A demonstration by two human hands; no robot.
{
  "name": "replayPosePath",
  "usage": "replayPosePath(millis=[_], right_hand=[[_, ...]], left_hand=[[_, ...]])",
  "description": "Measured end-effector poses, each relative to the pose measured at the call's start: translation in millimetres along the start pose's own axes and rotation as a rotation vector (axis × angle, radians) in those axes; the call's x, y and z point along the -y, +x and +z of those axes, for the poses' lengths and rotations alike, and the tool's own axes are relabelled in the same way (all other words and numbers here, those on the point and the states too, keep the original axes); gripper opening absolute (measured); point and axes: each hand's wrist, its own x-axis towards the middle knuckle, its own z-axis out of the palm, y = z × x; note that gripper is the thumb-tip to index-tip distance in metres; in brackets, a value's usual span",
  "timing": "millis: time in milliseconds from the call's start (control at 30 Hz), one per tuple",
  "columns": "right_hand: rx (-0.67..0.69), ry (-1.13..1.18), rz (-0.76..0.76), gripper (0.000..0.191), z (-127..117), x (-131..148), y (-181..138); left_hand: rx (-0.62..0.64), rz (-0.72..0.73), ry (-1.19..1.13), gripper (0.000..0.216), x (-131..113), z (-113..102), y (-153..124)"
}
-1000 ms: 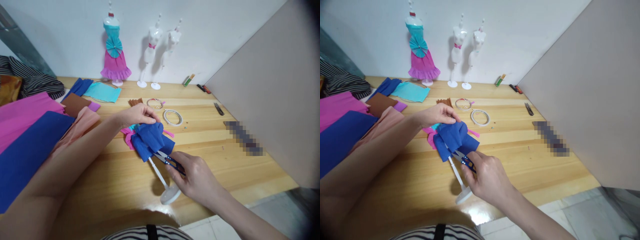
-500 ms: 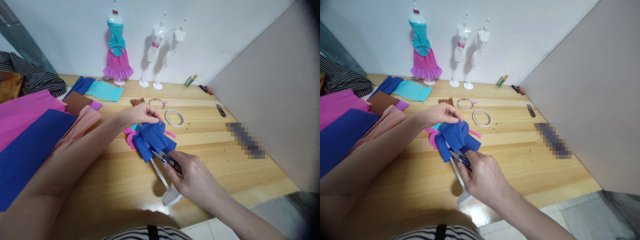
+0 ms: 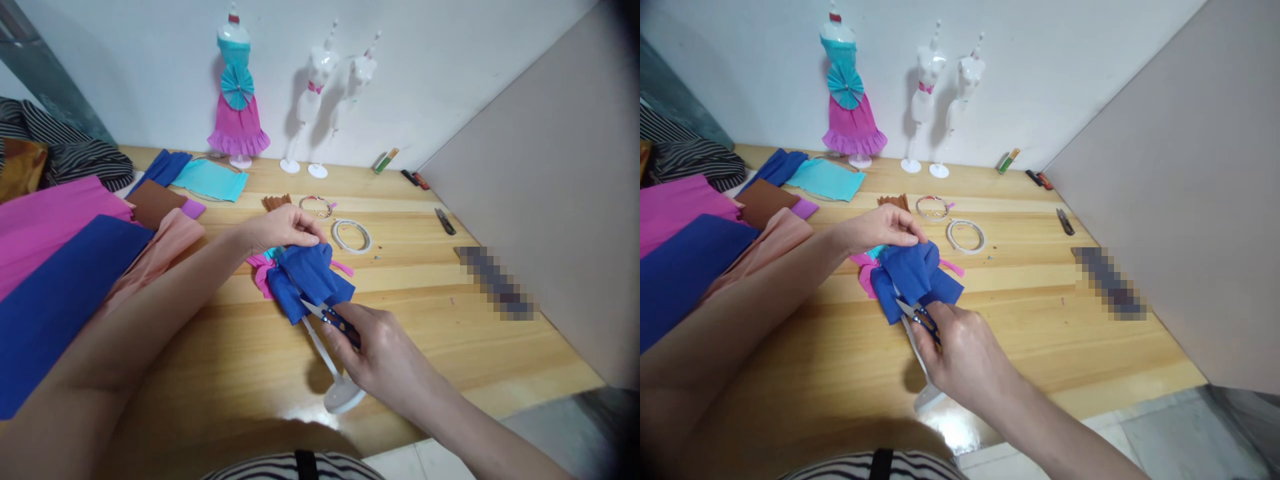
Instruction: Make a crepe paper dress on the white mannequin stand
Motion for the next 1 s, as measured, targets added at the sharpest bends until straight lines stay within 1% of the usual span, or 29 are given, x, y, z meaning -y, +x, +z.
replayPosePath(millis=[267,467,733,1000], right_hand=[[0.036,0.042,0.032,0.027,1.7,-0.9,0.5],[0.015,0.037,0.012,0.026,-0.1,-0.9,-0.3],[0.016,0.0,0.007,0.026,0.3,-2.6,-2.0],[0.035,0.046,0.016,0.027,2.9,-4.8,-2.7]], left_hand=[[-0.006,-0.003,-0.004,0.017,-0.1,-1.1,0.1],[-0.005,-0.015,-0.021,0.017,0.5,-1.7,-0.2],[0.004,0.014,-0.017,0.019,5.1,-3.8,1.2],[0.004,0.009,-0.018,0.018,2.6,-3.5,0.1]])
